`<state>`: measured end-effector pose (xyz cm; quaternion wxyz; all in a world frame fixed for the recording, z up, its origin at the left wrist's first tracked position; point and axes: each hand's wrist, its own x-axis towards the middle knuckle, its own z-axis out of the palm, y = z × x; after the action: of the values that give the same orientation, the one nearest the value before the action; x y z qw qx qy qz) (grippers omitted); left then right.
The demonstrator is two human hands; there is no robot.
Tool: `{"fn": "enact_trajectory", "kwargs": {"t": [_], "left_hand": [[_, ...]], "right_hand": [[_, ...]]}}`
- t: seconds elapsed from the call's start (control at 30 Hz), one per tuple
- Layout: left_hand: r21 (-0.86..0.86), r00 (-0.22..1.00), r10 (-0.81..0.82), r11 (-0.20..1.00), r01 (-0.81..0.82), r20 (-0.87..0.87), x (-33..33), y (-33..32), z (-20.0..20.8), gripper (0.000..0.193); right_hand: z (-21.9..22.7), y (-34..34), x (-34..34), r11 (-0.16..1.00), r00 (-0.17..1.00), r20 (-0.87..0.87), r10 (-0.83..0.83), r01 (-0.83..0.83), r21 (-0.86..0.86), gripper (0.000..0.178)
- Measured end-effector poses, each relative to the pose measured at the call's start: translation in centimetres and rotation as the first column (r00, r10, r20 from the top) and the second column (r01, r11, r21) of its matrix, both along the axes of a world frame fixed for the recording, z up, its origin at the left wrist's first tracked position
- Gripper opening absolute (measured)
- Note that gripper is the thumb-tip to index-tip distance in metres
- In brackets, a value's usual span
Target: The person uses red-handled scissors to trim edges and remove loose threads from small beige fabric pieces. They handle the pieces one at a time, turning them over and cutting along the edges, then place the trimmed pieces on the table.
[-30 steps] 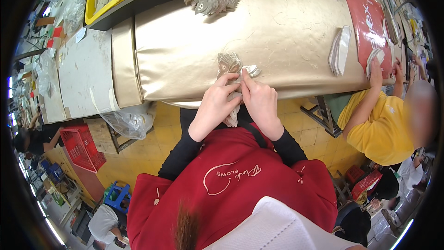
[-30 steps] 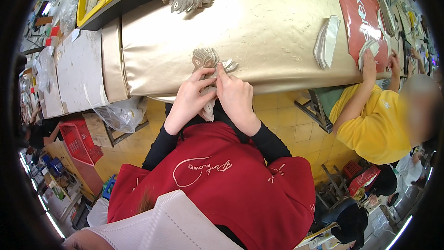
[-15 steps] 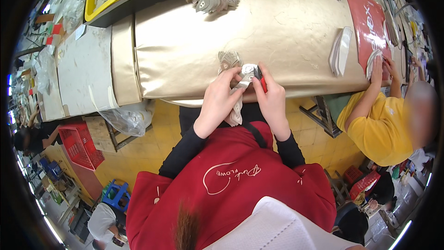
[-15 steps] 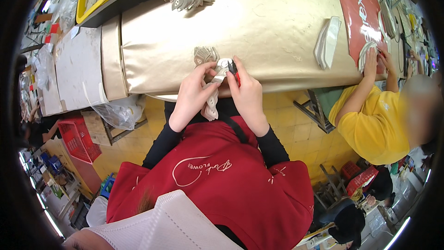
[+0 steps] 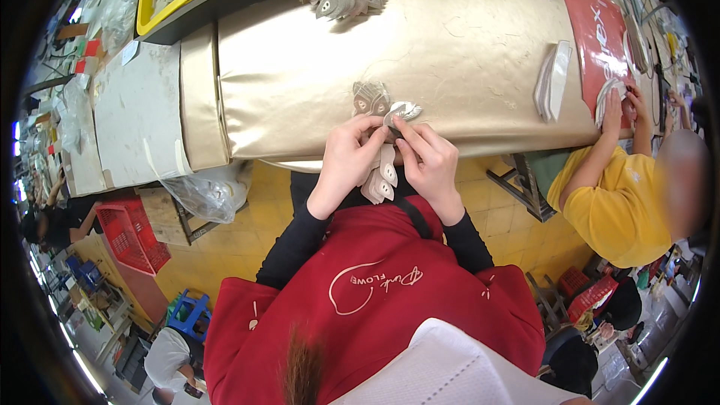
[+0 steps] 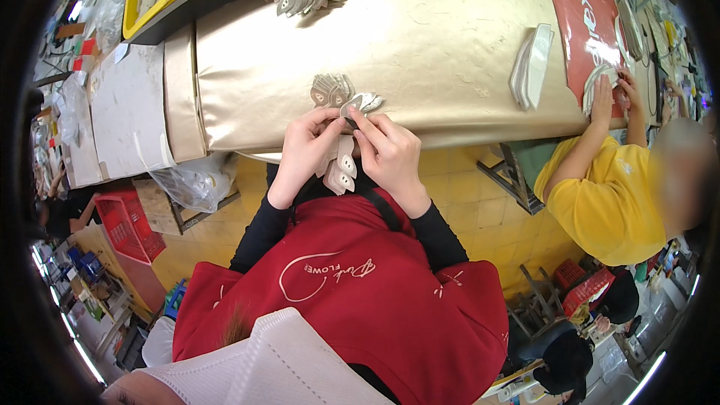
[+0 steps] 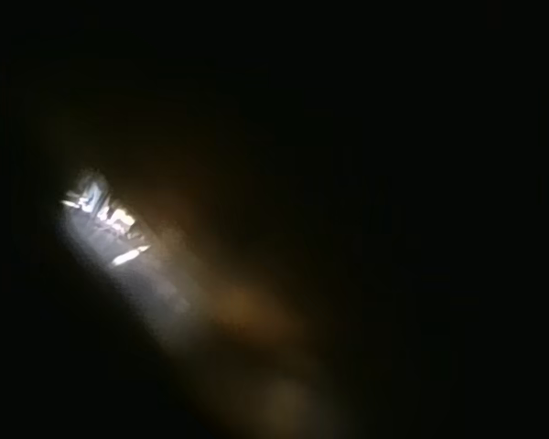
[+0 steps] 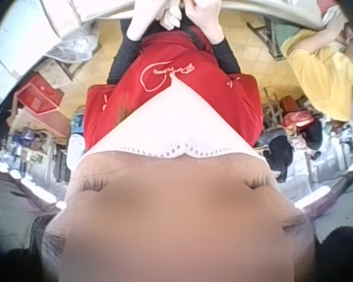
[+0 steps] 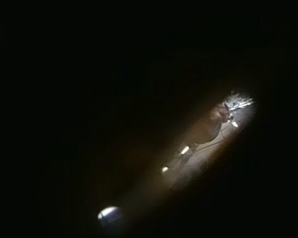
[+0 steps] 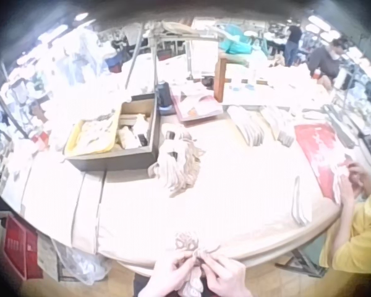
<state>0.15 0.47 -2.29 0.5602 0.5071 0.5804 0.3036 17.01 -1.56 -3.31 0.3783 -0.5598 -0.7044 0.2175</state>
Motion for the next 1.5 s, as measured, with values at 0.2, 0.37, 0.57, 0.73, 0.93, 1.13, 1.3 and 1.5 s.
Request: {"fn": "enact_trajectory", "kwargs": {"t": [0.2,0.37,0.57,0.73,0.93,1.13,1.3,1.5], "left_hand": [[-0.171,0.961,0.140,0.980,-0.101,0.238,-0.5,0.1,-0.6,0.019],[-0.154,0.959,0.140,0.983,-0.104,0.245,-0.6,0.4,-0.4,0.020],[-0.186,0.957,0.158,0.976,-0.114,0.242,-0.5,0.3,-0.3,0.020],[-0.188,0.949,0.148,0.977,-0.097,0.279,-0.6,0.4,-0.1,0.019],[-0.176,0.949,0.158,0.978,-0.112,0.274,-0.6,0.5,-0.3,0.018],[-0.146,0.989,0.061,0.988,-0.042,0.133,-1.0,0.3,0.2,0.014],[0.000,0.990,-0.130,0.991,0.130,0.061,-1.6,-0.1,1.4,0.013],[0.149,0.967,-0.253,0.956,0.252,-0.013,-1.9,0.0,1.9,0.018]], "right_hand": [[-0.6,0.0,-0.2,0.997,1.000,0.011,0.022,-0.022,0.078,0.039],[-1.2,-0.2,-1.3,0.998,0.999,-0.008,-0.042,0.042,0.051,0.043],[-1.9,-0.4,-1.8,0.993,0.998,0.006,-0.065,0.064,0.104,0.044],[-2.3,-0.4,-1.9,0.988,0.998,-0.006,-0.069,0.069,0.141,0.040],[-2.5,-0.3,-1.8,0.984,0.995,-0.078,-0.062,0.074,0.163,0.032],[-1.5,0.0,-1.1,0.981,0.946,-0.271,-0.176,0.190,0.027,0.022],[0.0,0.5,0.9,0.868,0.758,-0.480,-0.441,0.225,-0.442,0.049],[-0.6,1.6,1.1,0.883,0.878,-0.373,-0.299,0.106,-0.458,0.054]]}}
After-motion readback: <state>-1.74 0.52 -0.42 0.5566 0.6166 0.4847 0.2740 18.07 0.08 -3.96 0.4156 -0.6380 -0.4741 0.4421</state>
